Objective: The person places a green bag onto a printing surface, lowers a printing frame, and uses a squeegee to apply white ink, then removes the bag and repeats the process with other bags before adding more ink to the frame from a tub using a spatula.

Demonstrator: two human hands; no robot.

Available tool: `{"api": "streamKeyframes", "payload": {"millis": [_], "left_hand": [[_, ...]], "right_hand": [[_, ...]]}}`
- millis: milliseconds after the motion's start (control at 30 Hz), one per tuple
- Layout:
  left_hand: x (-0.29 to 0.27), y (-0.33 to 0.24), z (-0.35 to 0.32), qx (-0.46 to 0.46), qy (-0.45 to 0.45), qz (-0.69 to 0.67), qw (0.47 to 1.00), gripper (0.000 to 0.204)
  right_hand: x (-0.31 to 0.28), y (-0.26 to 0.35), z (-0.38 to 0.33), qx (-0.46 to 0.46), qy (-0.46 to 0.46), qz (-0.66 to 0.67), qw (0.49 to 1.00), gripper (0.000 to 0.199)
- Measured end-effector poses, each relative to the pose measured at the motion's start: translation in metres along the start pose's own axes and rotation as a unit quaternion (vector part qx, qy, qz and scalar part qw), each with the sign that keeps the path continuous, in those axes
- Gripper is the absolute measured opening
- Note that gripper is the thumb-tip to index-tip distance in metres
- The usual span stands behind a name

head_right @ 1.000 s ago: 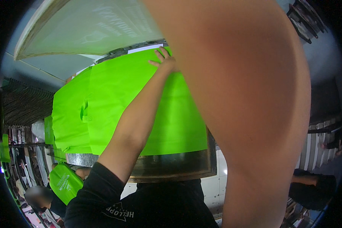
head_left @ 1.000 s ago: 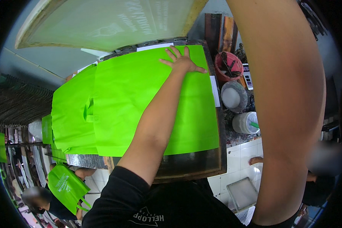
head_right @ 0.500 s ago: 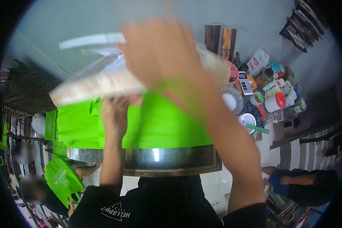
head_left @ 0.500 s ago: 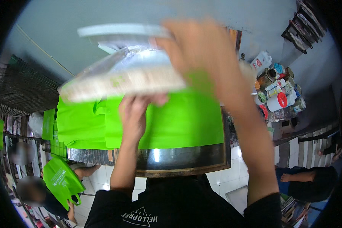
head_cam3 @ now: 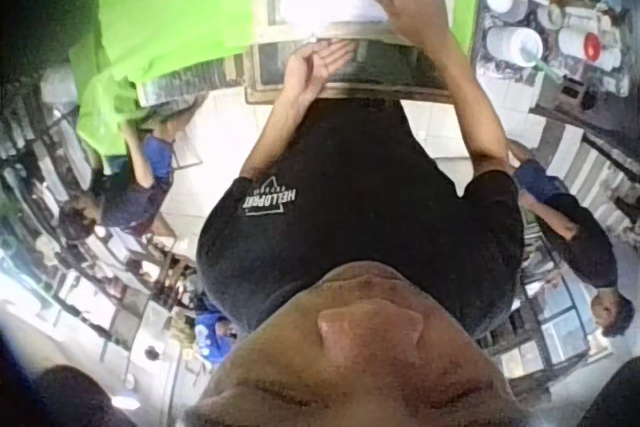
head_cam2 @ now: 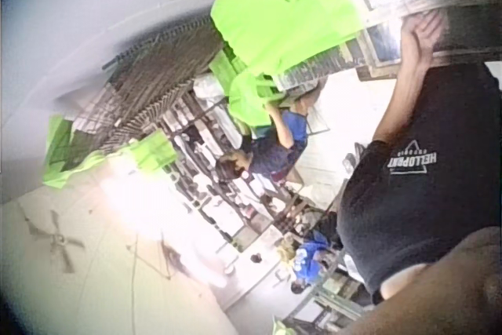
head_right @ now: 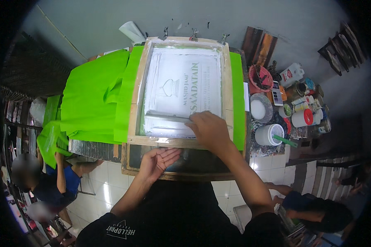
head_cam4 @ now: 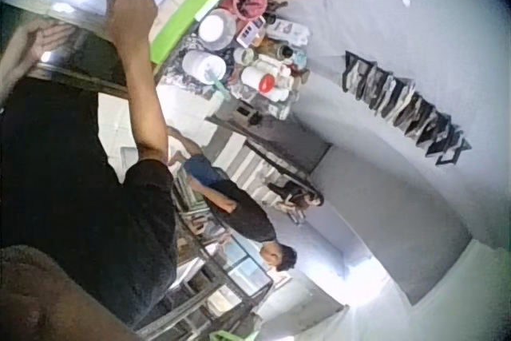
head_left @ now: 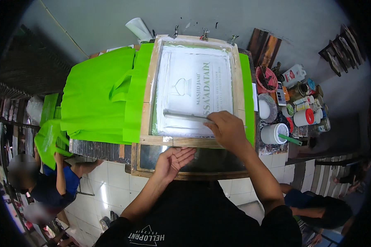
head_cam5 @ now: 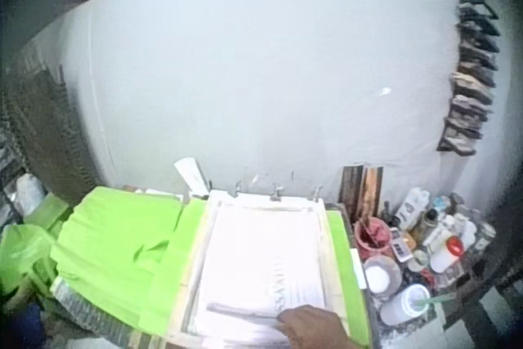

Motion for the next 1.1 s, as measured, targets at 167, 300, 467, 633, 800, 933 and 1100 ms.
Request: {"api": "streamKeyframes", "payload": {"millis": [167,300,467,633,800,933,1100], "left_hand": [[0.004,0.005,-0.002,-0.012,-0.021,-0.007,1.0,0.049],[-0.002,-0.004,0.0,-0.003,-0.046,0.113,0.992,0.059],[-0.008,-0.013,0.0,0.01,-0.06,0.163,0.985,0.061],[-0.009,-0.011,0.002,0.007,-0.061,0.183,0.981,0.062],[-0.011,-0.011,-0.001,-0.013,-0.067,0.212,0.975,0.06],[-0.011,-0.01,-0.002,-0.025,-0.057,0.217,0.974,0.059],[-0.011,-0.01,-0.004,-0.057,-0.053,0.246,0.966,0.061]], "right_hand": [[0.036,0.013,-0.031,-0.079,0.011,-0.117,0.99,0.02],[0.055,0.009,-0.026,-0.054,0.072,-0.165,0.982,0.017],[0.03,-0.012,0.013,0.02,0.13,-0.052,0.99,0.021],[0.042,-0.005,0.002,-0.006,0.188,-0.005,0.982,0.024],[0.053,0.017,-0.022,-0.008,0.197,-0.063,0.978,0.02],[0.053,0.03,-0.032,-0.066,0.142,-0.108,0.982,0.022],[0.049,0.024,-0.011,-0.108,0.053,-0.146,0.982,0.011]]}}
Point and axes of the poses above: each hand's wrist, its own z-axis towards the middle knuckle, its own x-axis out of the palm, y = z × x, the point moved 10 cm from there along z, towards the middle knuckle, and after that the axes turned 1 degree about -x, right-handed, at the moved point
